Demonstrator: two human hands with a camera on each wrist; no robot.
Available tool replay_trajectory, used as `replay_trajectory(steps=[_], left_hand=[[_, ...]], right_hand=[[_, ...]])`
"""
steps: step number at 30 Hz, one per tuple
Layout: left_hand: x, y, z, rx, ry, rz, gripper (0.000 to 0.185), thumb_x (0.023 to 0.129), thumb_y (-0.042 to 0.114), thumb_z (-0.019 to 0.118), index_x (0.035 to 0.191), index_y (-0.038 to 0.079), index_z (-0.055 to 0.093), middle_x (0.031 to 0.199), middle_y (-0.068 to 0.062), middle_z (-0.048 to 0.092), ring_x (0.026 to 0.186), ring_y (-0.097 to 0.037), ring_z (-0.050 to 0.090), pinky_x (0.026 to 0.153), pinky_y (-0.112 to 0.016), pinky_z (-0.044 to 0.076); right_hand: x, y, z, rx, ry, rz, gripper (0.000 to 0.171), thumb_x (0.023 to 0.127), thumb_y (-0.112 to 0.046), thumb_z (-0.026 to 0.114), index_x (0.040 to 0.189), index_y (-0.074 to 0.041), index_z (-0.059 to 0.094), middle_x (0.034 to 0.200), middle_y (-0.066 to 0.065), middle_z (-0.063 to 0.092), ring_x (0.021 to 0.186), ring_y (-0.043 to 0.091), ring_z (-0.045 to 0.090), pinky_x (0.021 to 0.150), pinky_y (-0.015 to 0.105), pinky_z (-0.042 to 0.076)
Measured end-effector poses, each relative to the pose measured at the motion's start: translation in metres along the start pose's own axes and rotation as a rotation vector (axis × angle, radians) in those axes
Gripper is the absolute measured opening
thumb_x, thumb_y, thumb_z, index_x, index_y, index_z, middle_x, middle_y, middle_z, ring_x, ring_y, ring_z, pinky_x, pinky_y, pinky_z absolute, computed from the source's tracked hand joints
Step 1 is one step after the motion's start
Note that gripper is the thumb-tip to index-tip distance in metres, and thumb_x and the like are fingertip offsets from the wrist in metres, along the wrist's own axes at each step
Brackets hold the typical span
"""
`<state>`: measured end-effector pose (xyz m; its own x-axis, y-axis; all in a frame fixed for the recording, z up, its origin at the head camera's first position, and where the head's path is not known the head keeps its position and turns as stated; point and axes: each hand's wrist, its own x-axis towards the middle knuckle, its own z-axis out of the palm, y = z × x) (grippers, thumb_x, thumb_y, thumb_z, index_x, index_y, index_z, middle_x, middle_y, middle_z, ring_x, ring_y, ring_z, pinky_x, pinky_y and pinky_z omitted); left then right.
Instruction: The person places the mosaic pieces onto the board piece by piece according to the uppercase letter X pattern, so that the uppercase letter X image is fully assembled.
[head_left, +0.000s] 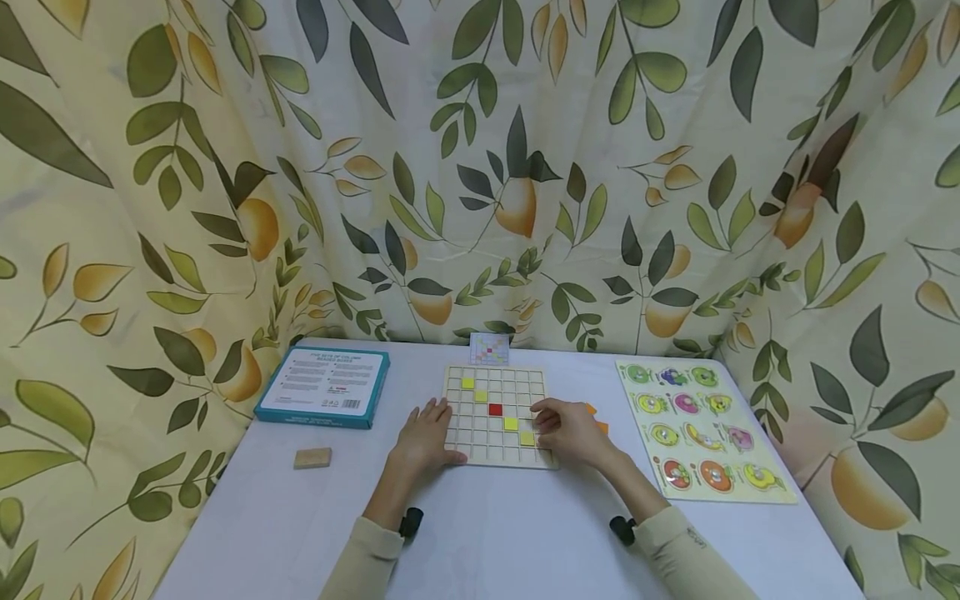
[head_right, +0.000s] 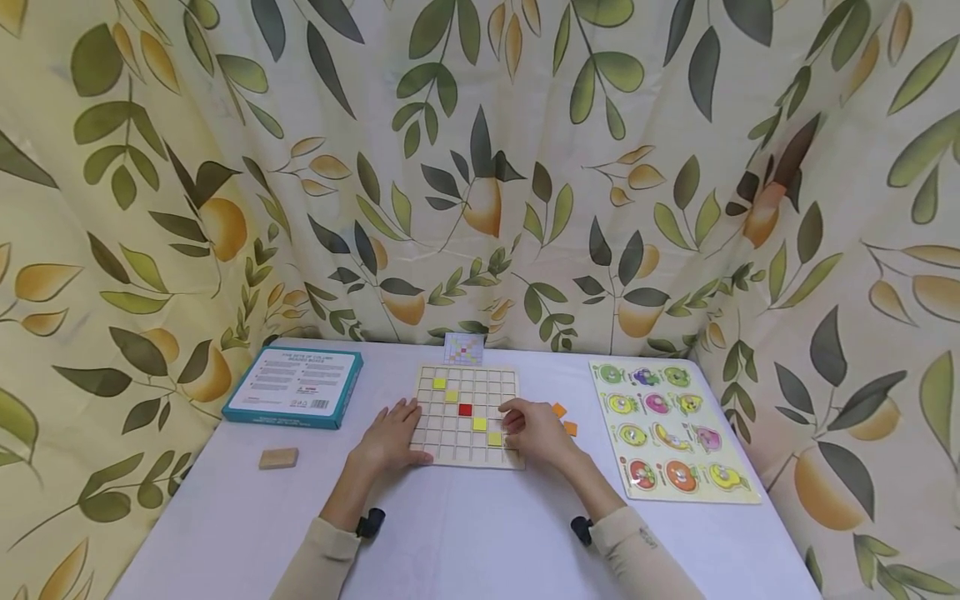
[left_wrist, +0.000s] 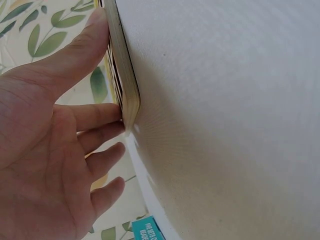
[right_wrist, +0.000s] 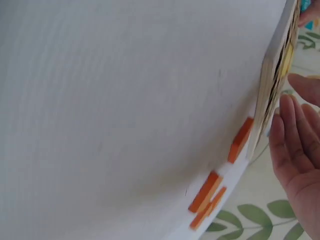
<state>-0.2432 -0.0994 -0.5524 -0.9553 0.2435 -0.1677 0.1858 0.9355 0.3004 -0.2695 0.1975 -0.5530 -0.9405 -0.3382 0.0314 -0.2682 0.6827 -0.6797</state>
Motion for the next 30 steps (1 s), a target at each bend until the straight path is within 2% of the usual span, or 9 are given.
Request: replay_trajectory(steps=[4,10,14,18,23,30], left_hand=[[0.0,0.001,0.0,-0.001,-0.001,-0.006,0.1,0.081,0.048,0.087,0.158,0.002,0.042,0.167,-0.013,0.036,0.159,-0.032,0.023,0.129,-0.052,0.017],[0.0,0.0,0.001,0.002,-0.004,0.001,0.1,0.081,0.049,0.087,0.157,0.001,0.043,0.167,-0.014,0.036,0.158,-0.032,0.024,0.129,-0.053,0.019],[0.0,0.0,0.0,0.004,-0.003,0.002,0.101,0.081,0.05,0.087,0.157,0.001,0.043,0.167,-0.014,0.037,0.158,-0.033,0.025,0.128,-0.053,0.019],[0.0,0.0,-0.002,0.002,0.004,0.005,0.101,0.08,0.049,0.088,0.157,0.001,0.044,0.166,-0.015,0.038,0.158,-0.033,0.025,0.128,-0.054,0.019],[-0.001,0.0,-0.003,-0.007,0.003,0.008,0.101,0.08,0.049,0.088,0.157,0.0,0.044,0.166,-0.015,0.038,0.158,-0.033,0.025,0.128,-0.054,0.019],[-0.002,0.0,-0.003,-0.001,0.001,0.018,0.101,0.081,0.05,0.087,0.157,0.0,0.043,0.166,-0.016,0.036,0.158,-0.034,0.025,0.128,-0.053,0.02]], right_hand=[[-0.004,0.006,-0.009,-0.024,0.059,0.015,0.046,0.081,0.002,0.08,0.125,-0.005,0.071,0.101,0.003,0.074,0.09,0.016,0.069,0.082,0.033,0.06],[-0.012,0.013,-0.023,-0.056,0.103,0.058,0.046,0.082,-0.005,0.084,0.126,-0.006,0.071,0.101,0.005,0.074,0.091,0.019,0.069,0.083,0.039,0.059],[-0.017,0.017,-0.03,-0.083,0.084,0.067,0.046,0.08,-0.005,0.086,0.124,-0.003,0.071,0.1,0.006,0.074,0.092,0.021,0.069,0.083,0.041,0.059],[-0.02,0.021,-0.033,-0.126,0.047,0.101,0.047,0.079,-0.008,0.089,0.122,-0.005,0.072,0.098,0.003,0.074,0.092,0.02,0.069,0.079,0.037,0.058],[-0.023,0.025,-0.035,-0.124,-0.015,0.15,0.056,0.074,-0.002,0.091,0.125,-0.006,0.07,0.097,0.002,0.072,0.088,0.018,0.066,0.069,0.031,0.058],[-0.026,0.029,-0.034,-0.11,-0.042,0.162,0.056,0.073,0.004,0.087,0.126,-0.005,0.07,0.093,0.002,0.07,0.082,0.016,0.062,0.07,0.031,0.057]])
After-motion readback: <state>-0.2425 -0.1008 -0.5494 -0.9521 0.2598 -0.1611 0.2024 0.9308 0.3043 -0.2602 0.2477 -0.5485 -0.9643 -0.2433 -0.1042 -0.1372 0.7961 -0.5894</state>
